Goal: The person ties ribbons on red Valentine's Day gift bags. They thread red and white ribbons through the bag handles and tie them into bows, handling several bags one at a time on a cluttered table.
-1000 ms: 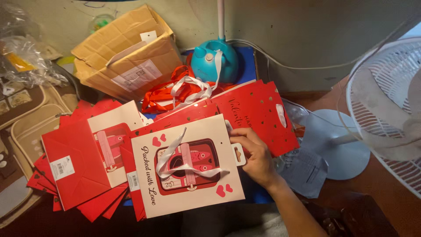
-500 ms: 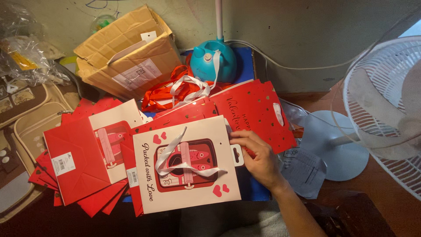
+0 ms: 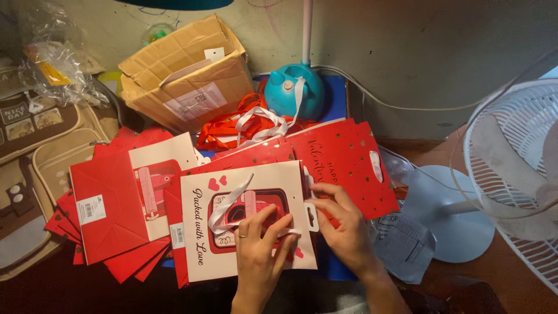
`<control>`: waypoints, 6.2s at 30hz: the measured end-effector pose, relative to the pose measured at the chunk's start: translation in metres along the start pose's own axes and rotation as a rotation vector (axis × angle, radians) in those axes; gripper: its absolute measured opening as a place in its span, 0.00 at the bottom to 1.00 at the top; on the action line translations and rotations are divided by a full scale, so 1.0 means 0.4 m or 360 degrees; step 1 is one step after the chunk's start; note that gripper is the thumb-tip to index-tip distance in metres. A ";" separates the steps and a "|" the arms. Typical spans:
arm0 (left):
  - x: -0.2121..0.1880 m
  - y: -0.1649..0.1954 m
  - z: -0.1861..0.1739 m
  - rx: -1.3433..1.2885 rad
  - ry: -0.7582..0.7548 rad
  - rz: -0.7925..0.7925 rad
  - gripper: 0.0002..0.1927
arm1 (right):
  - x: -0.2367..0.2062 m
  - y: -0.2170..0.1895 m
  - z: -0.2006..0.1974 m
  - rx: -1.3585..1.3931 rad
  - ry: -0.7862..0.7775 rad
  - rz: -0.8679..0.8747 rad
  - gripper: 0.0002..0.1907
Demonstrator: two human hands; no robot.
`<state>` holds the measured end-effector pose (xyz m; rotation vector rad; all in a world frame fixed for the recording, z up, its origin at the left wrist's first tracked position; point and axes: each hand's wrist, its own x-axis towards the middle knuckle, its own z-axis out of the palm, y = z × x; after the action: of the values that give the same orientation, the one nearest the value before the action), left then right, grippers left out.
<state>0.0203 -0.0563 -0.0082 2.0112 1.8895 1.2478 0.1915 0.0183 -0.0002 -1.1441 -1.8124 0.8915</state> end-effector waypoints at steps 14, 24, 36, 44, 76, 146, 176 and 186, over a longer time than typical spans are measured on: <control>0.090 -0.021 0.027 -0.0394 0.0143 -0.0253 0.16 | 0.030 -0.005 0.028 -0.0195 -0.0095 -0.0183 0.13; 0.085 -0.017 0.057 -0.0294 0.0290 -0.0213 0.10 | 0.045 -0.024 0.048 -0.0308 0.0066 -0.0343 0.08; 0.090 -0.011 0.056 -0.0258 0.0322 -0.0175 0.06 | 0.054 -0.004 0.027 -0.0096 0.0172 -0.0135 0.05; 0.091 -0.012 0.056 -0.0256 0.0341 -0.0173 0.06 | 0.054 -0.031 0.027 -0.0080 0.0167 -0.0361 0.15; 0.095 -0.020 0.063 -0.0260 0.0360 -0.0231 0.05 | 0.070 -0.007 0.012 0.0052 0.0358 0.0099 0.13; 0.087 -0.044 0.047 -0.0402 0.0259 -0.0122 0.06 | 0.053 0.008 0.042 -0.0561 0.0095 -0.0429 0.05; 0.101 -0.057 -0.016 -0.0355 -0.0134 0.0162 0.32 | 0.233 -0.044 0.004 0.0438 0.0167 -0.0174 0.12; 0.078 -0.064 -0.024 -0.0918 0.0182 -0.0255 0.27 | 0.203 0.002 0.036 0.0053 -0.0081 0.0006 0.25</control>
<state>-0.0093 -0.0277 -0.0022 1.4894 1.4588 1.6486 0.1566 0.0919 0.0134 -1.1131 -1.8299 0.9572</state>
